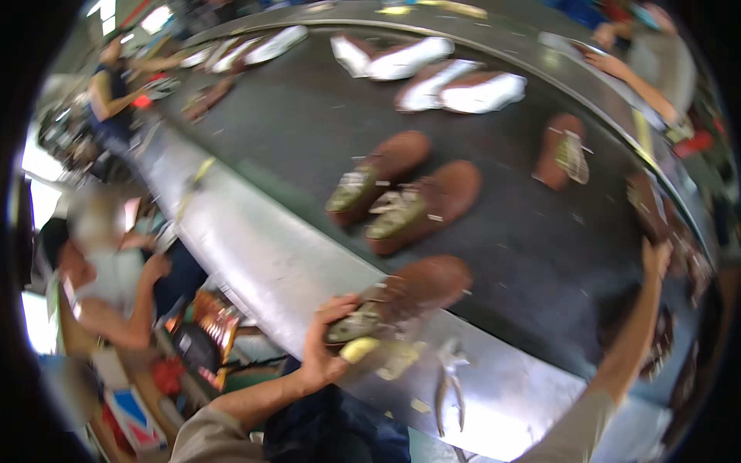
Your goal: Manually lasting shoe uppers onto the last and securing them to the insole using lasting pliers.
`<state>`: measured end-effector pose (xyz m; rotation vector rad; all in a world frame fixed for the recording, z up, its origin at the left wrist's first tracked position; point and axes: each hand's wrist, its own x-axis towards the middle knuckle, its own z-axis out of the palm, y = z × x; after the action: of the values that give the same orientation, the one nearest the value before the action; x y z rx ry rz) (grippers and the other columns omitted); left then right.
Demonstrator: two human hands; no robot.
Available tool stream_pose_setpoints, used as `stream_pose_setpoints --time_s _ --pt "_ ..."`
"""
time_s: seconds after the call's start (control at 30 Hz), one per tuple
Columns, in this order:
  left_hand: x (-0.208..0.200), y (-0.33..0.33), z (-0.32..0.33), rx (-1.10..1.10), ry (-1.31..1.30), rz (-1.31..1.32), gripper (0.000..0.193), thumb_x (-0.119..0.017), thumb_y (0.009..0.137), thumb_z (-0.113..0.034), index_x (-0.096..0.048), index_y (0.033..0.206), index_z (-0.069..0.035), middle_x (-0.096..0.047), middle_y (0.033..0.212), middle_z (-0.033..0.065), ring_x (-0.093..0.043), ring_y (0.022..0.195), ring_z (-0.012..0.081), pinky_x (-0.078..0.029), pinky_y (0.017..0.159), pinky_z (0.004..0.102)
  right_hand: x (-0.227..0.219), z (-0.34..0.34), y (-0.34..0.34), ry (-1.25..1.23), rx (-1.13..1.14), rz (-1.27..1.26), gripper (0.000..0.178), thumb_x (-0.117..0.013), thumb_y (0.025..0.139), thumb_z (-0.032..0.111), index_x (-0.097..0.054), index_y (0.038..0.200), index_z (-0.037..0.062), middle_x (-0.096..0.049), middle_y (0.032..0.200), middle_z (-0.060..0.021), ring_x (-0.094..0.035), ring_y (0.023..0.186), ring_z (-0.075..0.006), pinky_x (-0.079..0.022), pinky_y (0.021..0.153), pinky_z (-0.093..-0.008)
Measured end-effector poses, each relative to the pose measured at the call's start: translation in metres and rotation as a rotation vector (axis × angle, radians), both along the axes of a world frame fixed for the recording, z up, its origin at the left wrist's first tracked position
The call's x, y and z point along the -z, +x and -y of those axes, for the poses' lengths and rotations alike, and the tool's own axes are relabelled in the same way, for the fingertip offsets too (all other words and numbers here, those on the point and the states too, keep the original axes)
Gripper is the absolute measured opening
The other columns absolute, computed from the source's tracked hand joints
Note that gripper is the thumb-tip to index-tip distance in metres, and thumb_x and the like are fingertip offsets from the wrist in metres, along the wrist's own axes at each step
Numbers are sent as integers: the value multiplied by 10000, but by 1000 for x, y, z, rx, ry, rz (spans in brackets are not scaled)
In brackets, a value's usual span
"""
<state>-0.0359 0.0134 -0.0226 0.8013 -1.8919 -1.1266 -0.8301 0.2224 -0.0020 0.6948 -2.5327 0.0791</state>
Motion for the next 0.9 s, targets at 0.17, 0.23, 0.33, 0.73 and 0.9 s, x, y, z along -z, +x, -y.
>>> stream_pose_setpoints --time_s 0.17,0.23,0.33,0.73,0.9 --pt "-29 -8 4 -103 -82 107 691 -924 749 -286 -572 1315 -106 -632 1393 110 -610 1289 303 -394 1163 538 66 69 26 82 348 107 901 -523 863 847 -634 1365 107 -679 1234 -271 -647 1193 -453 -539 994 -540" --pt "-32 -8 3 -153 -97 152 682 -918 755 -282 -571 1317 -112 -630 1398 102 -609 1289 297 -399 1160 535 71 100 48 99 280 152 849 -607 856 799 -671 1273 62 -709 1094 -182 -716 1046 -341 -581 869 -462" --pt "-37 -15 4 -126 -90 95 669 -890 786 -288 -555 1343 -127 -613 1426 80 -595 1304 292 -389 1167 529 49 62 48 -83 119 347 958 -571 824 839 -732 1136 -52 -741 955 -227 -735 901 -366 -575 802 -474" --pt "-30 3 -7 -79 -5 -48 628 -846 845 -168 -591 1406 -45 -627 1389 201 -592 1297 375 -460 1105 426 -68 -24 436 -807 -423 1292 758 -684 899 640 -586 1344 34 -642 1150 -74 -618 936 -184 -481 802 -316" --pt "-58 86 -48 -255 -309 -124 507 -670 964 -100 -530 1439 8 -636 1355 196 -606 1257 352 -409 1134 422 -68 -132 513 -719 -878 1084 631 -588 979 587 -620 1170 -14 -644 1215 -141 -604 1117 -200 -446 958 -319"
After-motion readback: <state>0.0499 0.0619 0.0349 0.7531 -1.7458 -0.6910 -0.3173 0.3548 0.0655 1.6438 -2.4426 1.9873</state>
